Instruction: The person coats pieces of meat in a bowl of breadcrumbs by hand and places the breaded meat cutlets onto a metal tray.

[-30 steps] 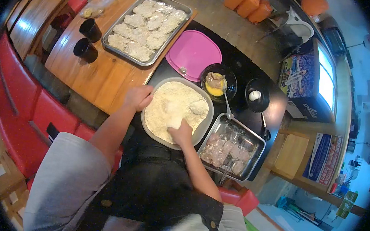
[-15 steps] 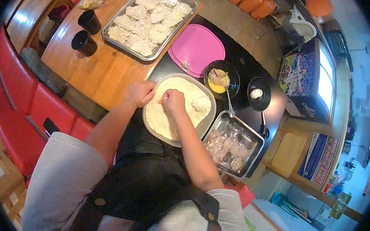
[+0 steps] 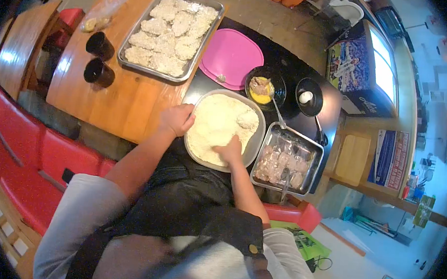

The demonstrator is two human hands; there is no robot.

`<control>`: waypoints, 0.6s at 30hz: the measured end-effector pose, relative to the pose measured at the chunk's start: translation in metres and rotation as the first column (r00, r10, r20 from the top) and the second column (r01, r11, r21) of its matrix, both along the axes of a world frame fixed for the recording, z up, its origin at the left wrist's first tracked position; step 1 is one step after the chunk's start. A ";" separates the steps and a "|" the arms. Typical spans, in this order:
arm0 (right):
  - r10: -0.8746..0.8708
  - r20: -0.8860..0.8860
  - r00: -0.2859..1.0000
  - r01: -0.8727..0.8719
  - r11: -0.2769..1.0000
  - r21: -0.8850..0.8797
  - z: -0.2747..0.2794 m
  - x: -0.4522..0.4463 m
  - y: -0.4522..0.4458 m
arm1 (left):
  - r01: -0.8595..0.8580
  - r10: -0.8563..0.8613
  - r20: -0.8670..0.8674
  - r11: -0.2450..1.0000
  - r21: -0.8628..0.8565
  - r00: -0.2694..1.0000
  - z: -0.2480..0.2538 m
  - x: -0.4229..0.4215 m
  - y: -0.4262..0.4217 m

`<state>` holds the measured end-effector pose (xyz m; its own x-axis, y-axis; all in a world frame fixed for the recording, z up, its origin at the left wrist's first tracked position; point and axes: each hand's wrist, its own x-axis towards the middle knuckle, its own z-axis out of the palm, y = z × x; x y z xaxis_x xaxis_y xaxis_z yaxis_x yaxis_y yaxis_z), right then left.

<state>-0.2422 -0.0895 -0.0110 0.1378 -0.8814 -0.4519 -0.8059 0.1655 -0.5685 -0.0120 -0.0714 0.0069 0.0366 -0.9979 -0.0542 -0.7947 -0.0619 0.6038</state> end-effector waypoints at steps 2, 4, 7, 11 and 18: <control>-0.048 0.171 0.984 0.028 0.993 0.116 -0.007 -0.014 -0.012 | -0.037 0.037 -0.004 0.999 0.001 0.999 0.000 0.000 0.001; -0.058 0.162 0.985 0.040 0.993 0.113 0.037 0.000 -0.014 | -0.021 0.021 -0.007 1.000 -0.011 1.000 -0.006 0.002 -0.001; 0.129 -0.025 0.991 -0.130 0.991 -0.024 0.069 0.019 -0.024 | 0.000 0.001 -0.039 1.000 0.011 0.999 -0.006 -0.002 0.000; -0.023 0.070 0.997 0.030 0.994 -0.101 0.056 0.041 -0.040 | -0.011 0.009 -0.044 0.998 -0.059 0.999 -0.005 0.000 -0.001; 0.039 0.000 0.999 -0.039 0.998 -0.047 0.042 0.050 -0.044 | 0.025 -0.026 -0.019 0.998 -0.058 0.999 -0.001 0.003 -0.002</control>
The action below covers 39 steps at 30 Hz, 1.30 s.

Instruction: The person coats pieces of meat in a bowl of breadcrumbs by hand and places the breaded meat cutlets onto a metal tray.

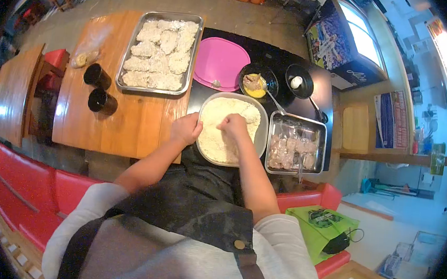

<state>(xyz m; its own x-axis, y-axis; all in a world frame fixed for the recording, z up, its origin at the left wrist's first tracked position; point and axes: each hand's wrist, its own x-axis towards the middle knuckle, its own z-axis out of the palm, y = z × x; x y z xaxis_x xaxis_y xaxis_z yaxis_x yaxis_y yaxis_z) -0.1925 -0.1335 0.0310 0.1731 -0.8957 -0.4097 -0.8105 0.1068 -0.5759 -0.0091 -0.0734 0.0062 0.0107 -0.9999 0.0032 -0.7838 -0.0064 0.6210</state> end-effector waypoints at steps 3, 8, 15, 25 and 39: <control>-0.116 -0.101 0.988 0.124 0.989 0.081 0.000 -0.038 0.017 | -0.006 0.004 -0.046 1.000 -0.023 0.999 -0.006 -0.001 -0.001; -0.072 -0.639 0.765 -0.129 0.956 -0.262 -0.085 -0.056 0.062 | -0.022 0.023 -0.063 1.000 0.013 0.998 -0.001 -0.003 0.001; -0.045 0.192 0.980 -0.009 0.961 0.275 0.014 -0.051 0.025 | -0.030 0.033 -0.119 0.999 0.022 0.992 0.007 0.000 0.005; 0.216 0.078 0.973 -0.211 0.975 -0.068 -0.019 0.008 -0.016 | -0.079 0.073 -0.098 0.995 -0.059 0.993 -0.003 -0.007 0.002; 0.583 -0.180 0.792 -0.578 0.811 0.088 0.016 -0.018 -0.018 | -0.071 0.072 0.010 0.995 -0.068 0.997 -0.001 -0.006 -0.001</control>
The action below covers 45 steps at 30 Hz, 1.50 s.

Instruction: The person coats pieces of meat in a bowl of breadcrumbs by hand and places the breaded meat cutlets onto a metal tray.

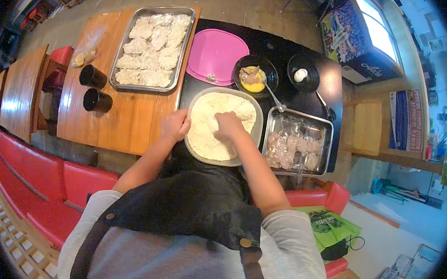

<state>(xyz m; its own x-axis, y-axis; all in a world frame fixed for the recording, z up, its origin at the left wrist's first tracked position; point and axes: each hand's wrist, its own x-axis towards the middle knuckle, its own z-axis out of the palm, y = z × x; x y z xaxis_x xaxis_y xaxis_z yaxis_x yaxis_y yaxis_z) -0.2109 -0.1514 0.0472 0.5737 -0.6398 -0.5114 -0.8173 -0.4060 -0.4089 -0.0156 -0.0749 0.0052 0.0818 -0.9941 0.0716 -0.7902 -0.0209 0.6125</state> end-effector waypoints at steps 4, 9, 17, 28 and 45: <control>-0.261 0.280 0.924 0.296 0.951 -0.089 0.023 -0.011 0.018 | -0.030 0.029 -0.083 0.999 -0.018 0.996 -0.007 -0.001 0.004; -0.220 0.422 0.879 0.300 0.945 -0.132 -0.019 -0.026 0.025 | -0.011 0.010 -0.072 1.000 -0.015 0.997 -0.003 -0.001 0.001; -0.190 0.419 0.888 0.393 0.787 -0.476 -0.030 -0.014 0.025 | -0.004 0.008 -0.039 0.997 0.081 0.999 0.012 0.001 0.003; -0.170 0.359 0.918 0.326 0.837 -0.438 0.005 -0.019 0.018 | 0.030 -0.023 -0.075 0.994 0.101 0.997 0.008 0.006 0.004; 0.005 0.433 0.901 0.169 0.917 -0.362 0.070 0.187 -0.203 | 0.044 -0.036 -0.113 0.996 0.073 0.993 0.000 0.007 0.004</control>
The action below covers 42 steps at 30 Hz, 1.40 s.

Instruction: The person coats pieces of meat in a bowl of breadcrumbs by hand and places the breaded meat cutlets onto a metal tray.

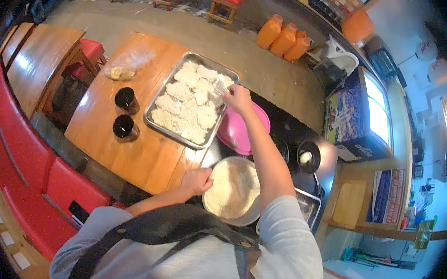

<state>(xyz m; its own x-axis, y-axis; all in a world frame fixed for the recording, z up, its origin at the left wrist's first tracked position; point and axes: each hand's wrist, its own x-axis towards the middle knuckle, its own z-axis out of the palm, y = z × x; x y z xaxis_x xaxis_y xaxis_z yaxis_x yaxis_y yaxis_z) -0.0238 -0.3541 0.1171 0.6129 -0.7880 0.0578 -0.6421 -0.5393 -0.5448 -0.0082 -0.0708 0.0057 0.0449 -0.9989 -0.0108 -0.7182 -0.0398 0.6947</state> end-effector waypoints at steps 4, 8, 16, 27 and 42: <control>0.114 -0.117 0.987 -0.123 0.989 -0.078 -0.016 0.076 -0.054 | 0.062 -0.062 0.004 0.993 0.102 0.998 0.000 0.003 -0.001; 0.211 -0.196 0.958 -0.236 0.966 -0.110 -0.042 0.138 -0.089 | 0.083 -0.084 0.011 0.990 0.111 0.996 0.000 0.004 -0.003; 0.175 -0.042 0.984 -0.177 0.983 -0.042 -0.074 0.171 -0.088 | 0.062 -0.059 -0.043 0.995 0.078 0.997 -0.012 0.002 -0.003; 0.192 0.055 0.980 -0.181 0.969 -0.169 -0.086 0.164 -0.067 | 0.063 -0.063 -0.003 0.989 0.131 0.998 -0.004 0.002 -0.004; 0.113 -0.124 0.986 -0.132 0.979 -0.157 -0.074 0.151 -0.094 | 0.046 -0.045 -0.010 0.997 0.070 0.999 -0.001 0.002 -0.003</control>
<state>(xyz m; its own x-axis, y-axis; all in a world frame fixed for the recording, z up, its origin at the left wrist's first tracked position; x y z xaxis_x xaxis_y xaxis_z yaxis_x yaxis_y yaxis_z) 0.1275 -0.4486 0.0431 0.7142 -0.6920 0.1049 -0.6180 -0.6939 -0.3696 -0.0060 -0.0741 0.0051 -0.0010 -0.9967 -0.0807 -0.7146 -0.0558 0.6973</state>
